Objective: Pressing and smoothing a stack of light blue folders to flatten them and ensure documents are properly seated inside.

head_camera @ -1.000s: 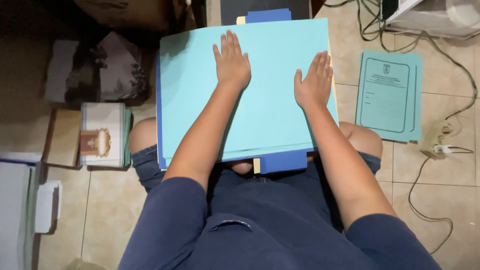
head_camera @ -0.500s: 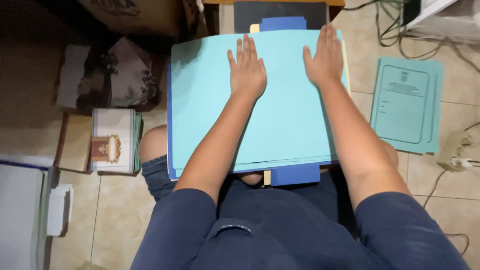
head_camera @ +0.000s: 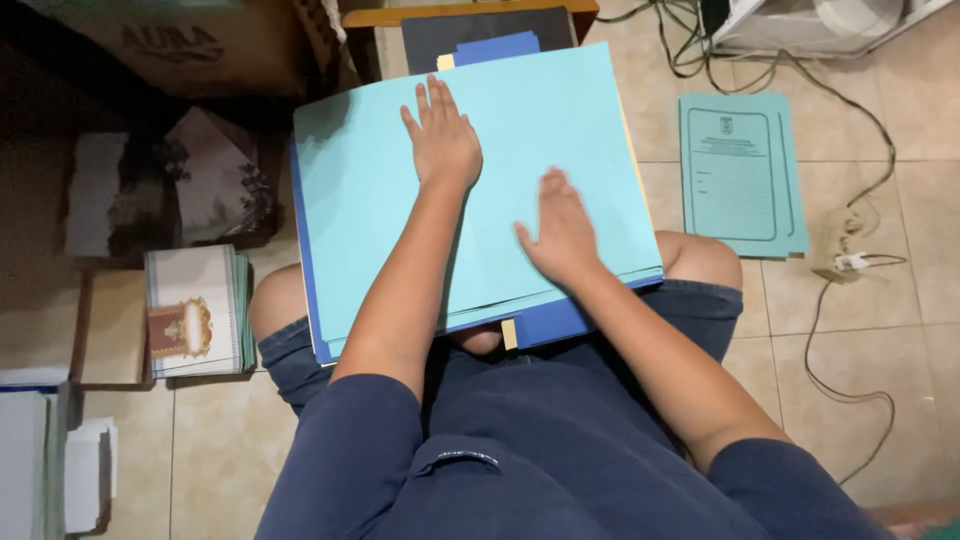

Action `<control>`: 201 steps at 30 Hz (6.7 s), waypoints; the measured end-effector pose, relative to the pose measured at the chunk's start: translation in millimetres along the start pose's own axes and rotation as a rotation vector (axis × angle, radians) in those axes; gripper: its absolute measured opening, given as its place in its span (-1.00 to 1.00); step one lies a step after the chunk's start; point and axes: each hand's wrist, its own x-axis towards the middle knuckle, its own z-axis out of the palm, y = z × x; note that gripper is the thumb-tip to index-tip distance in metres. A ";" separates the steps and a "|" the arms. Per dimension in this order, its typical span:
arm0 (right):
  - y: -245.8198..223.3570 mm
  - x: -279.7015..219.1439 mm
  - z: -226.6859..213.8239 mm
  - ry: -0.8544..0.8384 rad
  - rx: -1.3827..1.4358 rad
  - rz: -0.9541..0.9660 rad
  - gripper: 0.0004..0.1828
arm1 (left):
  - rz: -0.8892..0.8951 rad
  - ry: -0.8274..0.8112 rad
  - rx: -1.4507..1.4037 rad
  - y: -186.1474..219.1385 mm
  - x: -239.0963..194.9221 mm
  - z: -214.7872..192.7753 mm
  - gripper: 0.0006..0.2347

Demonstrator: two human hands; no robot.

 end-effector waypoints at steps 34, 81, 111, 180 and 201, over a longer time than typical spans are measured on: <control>66.7 67.0 15.2 -0.054 -0.036 0.346 -0.19 | 0.308 0.076 -0.138 30.6 -166.9 -1.9 -0.47; 49.1 75.8 -18.7 -0.258 -0.007 0.431 -0.15 | 0.038 -0.140 -0.002 20.1 -3.5 -15.2 -0.45; 426.2 -69.2 98.1 0.054 0.031 0.756 -0.77 | -0.041 -0.084 -0.089 44.0 -63.6 -16.2 -0.54; 113.0 -33.5 -49.1 -0.047 0.731 0.416 -0.34 | 0.086 -0.044 -0.221 -4.9 -83.9 -18.5 -0.46; 130.5 -29.0 -12.7 0.122 0.651 0.518 -0.61 | 0.093 -0.109 -0.182 -3.0 -86.7 -30.7 -0.41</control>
